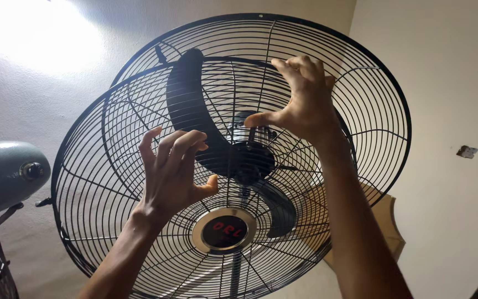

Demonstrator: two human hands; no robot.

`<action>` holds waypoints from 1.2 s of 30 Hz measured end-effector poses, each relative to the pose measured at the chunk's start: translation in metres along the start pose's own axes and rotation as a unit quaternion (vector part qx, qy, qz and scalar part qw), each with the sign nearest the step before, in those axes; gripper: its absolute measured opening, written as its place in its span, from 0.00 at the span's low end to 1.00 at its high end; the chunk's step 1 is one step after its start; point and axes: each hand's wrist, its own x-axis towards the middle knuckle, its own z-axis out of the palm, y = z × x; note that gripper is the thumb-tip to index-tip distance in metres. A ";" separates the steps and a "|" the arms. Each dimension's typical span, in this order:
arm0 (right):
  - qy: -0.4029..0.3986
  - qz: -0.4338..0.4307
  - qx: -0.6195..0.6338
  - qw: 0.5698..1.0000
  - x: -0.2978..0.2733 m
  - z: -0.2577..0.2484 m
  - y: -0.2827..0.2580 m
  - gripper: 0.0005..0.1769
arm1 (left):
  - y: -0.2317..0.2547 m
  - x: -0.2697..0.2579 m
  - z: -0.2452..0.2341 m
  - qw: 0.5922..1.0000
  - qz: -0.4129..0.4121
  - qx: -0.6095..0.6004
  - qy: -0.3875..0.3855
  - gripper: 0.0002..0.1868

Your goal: The person removes the front wire cage of a standing fan by hand. They rotate and unclip the cage from the fan head, then lift it away and set it down on a nearby chair.

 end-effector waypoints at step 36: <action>-0.016 0.037 0.158 0.987 0.041 -0.028 -0.026 0.59 | -0.066 0.071 -0.024 0.964 -0.219 -0.020 0.148 0.16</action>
